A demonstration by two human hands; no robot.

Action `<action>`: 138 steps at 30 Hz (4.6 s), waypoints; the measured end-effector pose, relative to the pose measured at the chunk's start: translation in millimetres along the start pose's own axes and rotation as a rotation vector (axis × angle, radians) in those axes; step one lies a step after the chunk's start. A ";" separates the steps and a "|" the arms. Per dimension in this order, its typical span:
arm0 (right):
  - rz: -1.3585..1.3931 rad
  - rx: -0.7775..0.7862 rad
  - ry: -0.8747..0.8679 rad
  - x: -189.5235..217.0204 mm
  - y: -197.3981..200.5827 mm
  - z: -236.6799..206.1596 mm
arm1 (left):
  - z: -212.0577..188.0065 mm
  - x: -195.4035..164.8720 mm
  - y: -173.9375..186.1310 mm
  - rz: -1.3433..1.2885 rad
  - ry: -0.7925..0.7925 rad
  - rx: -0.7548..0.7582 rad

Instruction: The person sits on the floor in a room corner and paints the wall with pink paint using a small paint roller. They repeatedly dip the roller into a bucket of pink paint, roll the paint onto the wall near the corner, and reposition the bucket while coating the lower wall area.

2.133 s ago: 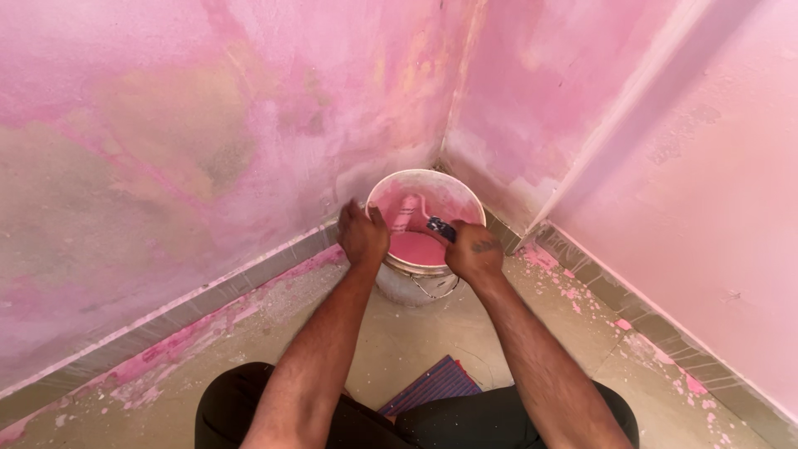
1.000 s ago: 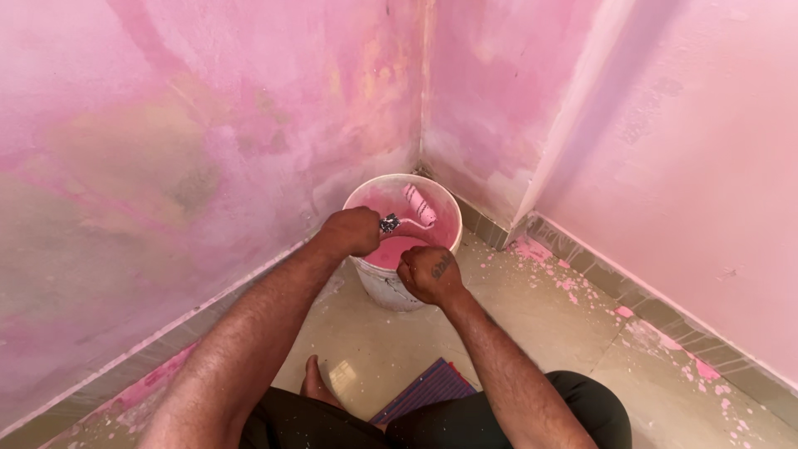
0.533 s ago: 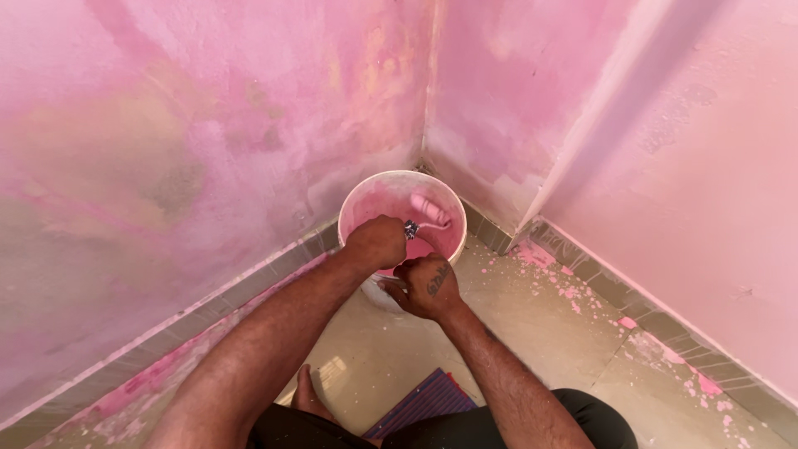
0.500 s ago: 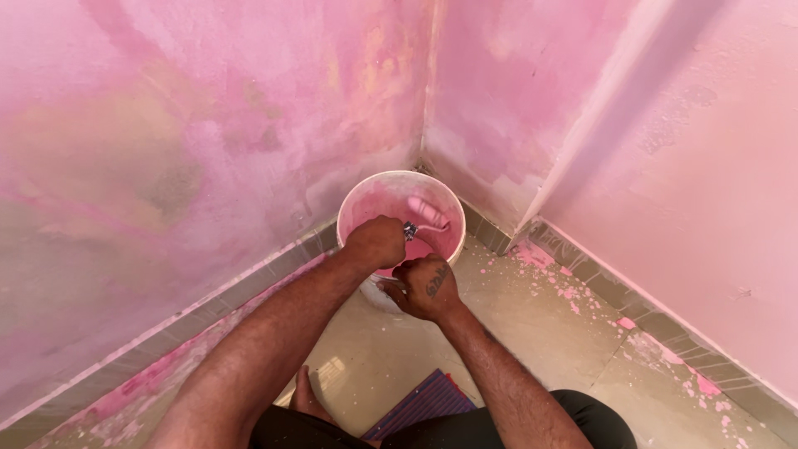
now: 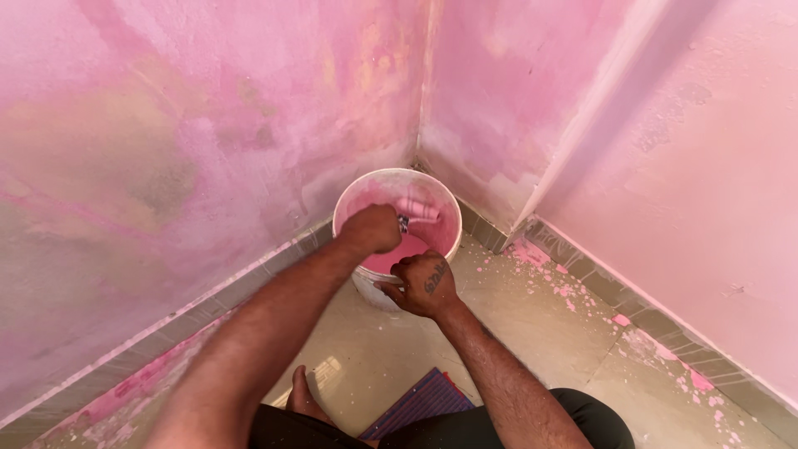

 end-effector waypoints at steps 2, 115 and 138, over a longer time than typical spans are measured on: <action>0.007 0.015 -0.012 0.5 1.1 1.0 | -3.2 0.9 16.0 0.017 0.012 0.017; -0.068 0.034 -0.073 47.2 11.9 -0.7 | -88.6 65.9 7.0 0.048 0.041 -0.422; -0.088 0.018 -0.052 56.8 14.2 -1.4 | -116.7 91.5 9.6 0.043 0.063 -0.433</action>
Point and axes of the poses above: each hand's wrist, its own z-axis towards the middle knuckle, its own y-axis out of the back of the hand, x = y × z, the point moved 2 cm from there along z, towards the middle knuckle, and after that the axes turned 2 degrees about x, right-handed, at the moved point
